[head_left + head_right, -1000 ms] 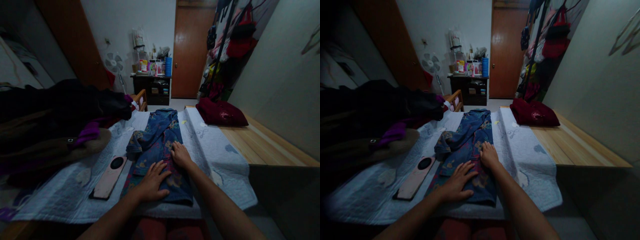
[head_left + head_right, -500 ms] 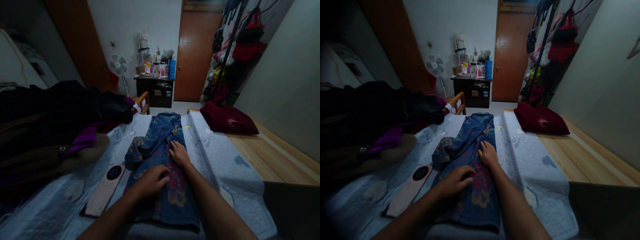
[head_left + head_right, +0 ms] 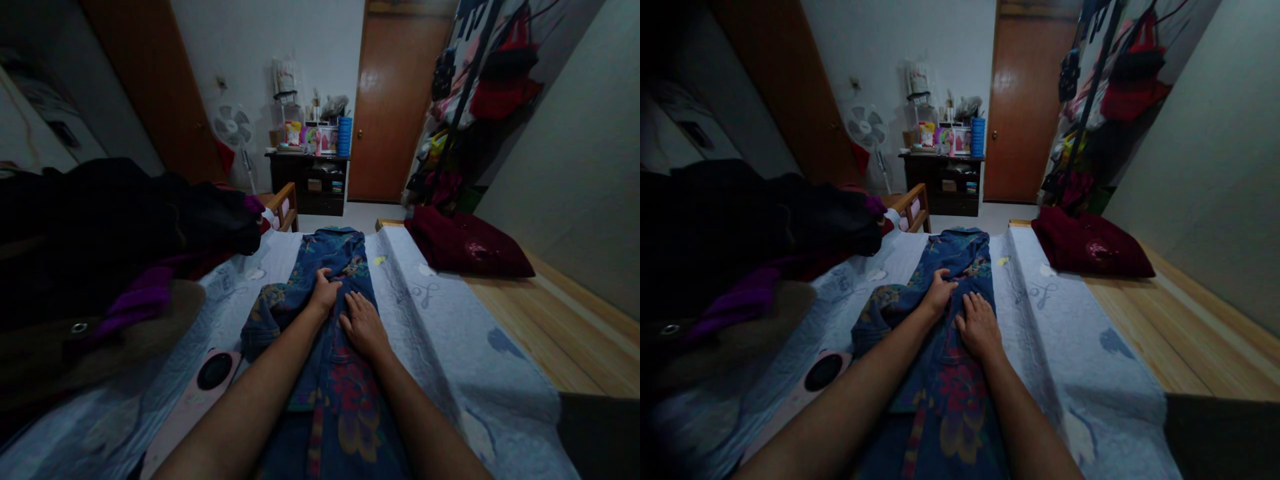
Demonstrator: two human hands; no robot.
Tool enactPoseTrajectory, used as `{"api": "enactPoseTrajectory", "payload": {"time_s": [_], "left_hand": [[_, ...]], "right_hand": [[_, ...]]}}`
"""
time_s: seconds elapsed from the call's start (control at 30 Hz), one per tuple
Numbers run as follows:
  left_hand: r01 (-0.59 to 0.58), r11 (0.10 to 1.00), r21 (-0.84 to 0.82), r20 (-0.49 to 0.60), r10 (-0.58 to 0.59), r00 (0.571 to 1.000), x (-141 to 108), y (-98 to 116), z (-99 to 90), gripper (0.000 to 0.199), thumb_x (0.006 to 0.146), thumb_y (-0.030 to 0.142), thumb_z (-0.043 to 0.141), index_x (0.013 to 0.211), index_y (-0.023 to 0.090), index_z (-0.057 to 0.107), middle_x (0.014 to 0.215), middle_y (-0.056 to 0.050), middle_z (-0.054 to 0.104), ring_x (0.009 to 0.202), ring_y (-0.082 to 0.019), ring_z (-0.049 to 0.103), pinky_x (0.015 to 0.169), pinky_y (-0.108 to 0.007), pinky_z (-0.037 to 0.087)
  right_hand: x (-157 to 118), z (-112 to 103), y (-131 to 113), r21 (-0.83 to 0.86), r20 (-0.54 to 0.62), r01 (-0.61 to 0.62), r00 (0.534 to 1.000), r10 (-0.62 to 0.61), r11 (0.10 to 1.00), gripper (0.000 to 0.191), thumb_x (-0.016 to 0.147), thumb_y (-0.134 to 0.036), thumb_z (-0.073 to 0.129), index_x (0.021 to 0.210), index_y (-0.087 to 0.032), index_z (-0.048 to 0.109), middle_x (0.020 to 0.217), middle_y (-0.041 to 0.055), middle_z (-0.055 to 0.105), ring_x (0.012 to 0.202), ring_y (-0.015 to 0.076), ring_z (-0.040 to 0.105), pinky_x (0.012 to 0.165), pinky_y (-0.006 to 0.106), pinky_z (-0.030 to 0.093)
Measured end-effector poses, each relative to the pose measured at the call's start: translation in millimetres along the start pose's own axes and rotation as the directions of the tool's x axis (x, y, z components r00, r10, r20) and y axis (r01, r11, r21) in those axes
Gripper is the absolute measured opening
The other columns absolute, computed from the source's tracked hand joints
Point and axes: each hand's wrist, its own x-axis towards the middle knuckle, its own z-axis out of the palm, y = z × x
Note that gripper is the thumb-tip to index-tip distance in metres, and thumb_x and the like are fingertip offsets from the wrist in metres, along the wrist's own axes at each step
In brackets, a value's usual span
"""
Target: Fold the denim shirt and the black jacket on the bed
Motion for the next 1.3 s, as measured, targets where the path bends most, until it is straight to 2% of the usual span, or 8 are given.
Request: {"api": "enactPoseTrajectory", "payload": {"time_s": [0.17, 0.33, 0.5, 0.63, 0.73, 0.93, 1.1, 1.3], "left_hand": [[-0.193, 0.939, 0.284, -0.038, 0.213, 0.976, 8.2, 1.1, 1.4, 0.039, 0.074, 0.008, 0.054, 0.112, 0.019, 0.055, 0.111, -0.006, 0.056, 0.105, -0.017, 0.055, 0.098, -0.032, 0.041], [-0.184, 0.508, 0.841, 0.064, 0.246, 0.967, 1.1, -0.5, -9.1, 0.044, 0.083, 0.011, 0.044, 0.126, 0.018, 0.052, 0.127, -0.015, 0.052, 0.116, -0.028, 0.049, 0.096, -0.042, 0.041], [-0.179, 0.245, 0.953, 0.125, 0.221, 0.967, -14.4, 19.7, -2.0, 0.032, 0.089, 0.018, 0.039, 0.112, 0.013, 0.062, 0.113, -0.020, 0.061, 0.112, -0.033, 0.050, 0.091, -0.048, 0.040], [-0.435, 0.264, 0.861, 0.351, 0.309, 0.884, -17.2, 15.2, 10.1, 0.036, 0.091, 0.017, 0.037, 0.120, 0.015, 0.060, 0.130, -0.015, 0.056, 0.126, -0.028, 0.043, 0.106, -0.044, 0.031], [-0.526, 0.306, 0.793, 0.477, 0.225, 0.850, -12.6, -10.2, 12.2, 0.043, 0.089, 0.016, 0.039, 0.130, 0.016, 0.052, 0.144, -0.010, 0.046, 0.136, -0.023, 0.035, 0.113, -0.039, 0.024], [-0.492, 0.319, 0.810, 0.446, 0.211, 0.870, -10.6, -41.3, 9.7, 0.046, 0.091, 0.017, 0.035, 0.135, 0.015, 0.048, 0.148, -0.011, 0.041, 0.139, -0.023, 0.031, 0.115, -0.042, 0.021], [-0.484, 0.388, 0.785, 0.419, 0.242, 0.875, -6.7, -27.7, 7.1, 0.038, 0.092, 0.020, 0.039, 0.126, 0.020, 0.055, 0.138, -0.008, 0.052, 0.130, -0.023, 0.040, 0.107, -0.042, 0.031], [-0.480, 0.384, 0.789, 0.390, 0.291, 0.874, 0.3, -20.2, 10.1, 0.030, 0.091, 0.022, 0.042, 0.114, 0.023, 0.061, 0.125, -0.006, 0.060, 0.121, -0.024, 0.044, 0.103, -0.044, 0.034]], "right_hand": [[-0.6, -1.8, -0.4, 0.007, 0.004, -0.010, 1.000, 0.010, 1.000, 0.060, 0.093, -0.040, 0.041, 0.145, -0.012, 0.036, 0.152, 0.0122, 0.033, 0.142, 0.0265, 0.024, 0.114, 0.042, 0.021], [0.3, -2.6, -1.1, 0.025, 0.048, -0.026, 0.999, 0.025, 0.999, 0.058, 0.093, -0.043, 0.041, 0.145, -0.020, 0.038, 0.154, 0.0080, 0.031, 0.142, 0.0264, 0.025, 0.115, 0.044, 0.020], [0.4, 3.6, 4.4, 0.095, 0.026, -0.027, 0.999, 0.025, 0.995, 0.056, 0.093, -0.040, 0.040, 0.145, -0.017, 0.038, 0.151, 0.0096, 0.037, 0.140, 0.0261, 0.030, 0.115, 0.045, 0.022], [0.4, 13.0, 15.4, 0.195, -0.120, -0.034, 0.991, 0.058, 0.980, 0.053, 0.091, -0.023, 0.033, 0.142, -0.010, 0.040, 0.146, 0.0132, 0.043, 0.137, 0.0220, 0.035, 0.114, 0.042, 0.028], [1.0, 20.4, 22.9, 0.225, -0.202, -0.054, 0.974, 0.101, 0.973, 0.054, 0.087, -0.016, 0.031, 0.139, -0.007, 0.043, 0.146, 0.0141, 0.042, 0.138, 0.0216, 0.033, 0.114, 0.043, 0.030], [12.4, 23.6, 33.2, 0.183, -0.112, -0.153, 0.978, 0.175, 0.971, 0.053, 0.088, -0.016, 0.032, 0.139, -0.014, 0.044, 0.144, 0.0119, 0.046, 0.136, 0.0232, 0.037, 0.112, 0.046, 0.031], [44.5, 15.1, 45.0, 0.077, 0.040, -0.200, 0.979, 0.198, 0.977, 0.051, 0.091, -0.020, 0.033, 0.140, -0.012, 0.043, 0.149, 0.0120, 0.039, 0.139, 0.0264, 0.031, 0.112, 0.046, 0.026], [88.3, 14.4, 56.9, 0.019, 0.050, -0.216, 0.975, 0.215, 0.976, 0.050, 0.091, -0.023, 0.037, 0.139, -0.013, 0.041, 0.148, 0.0142, 0.040, 0.137, 0.0268, 0.034, 0.109, 0.045, 0.028]]}}
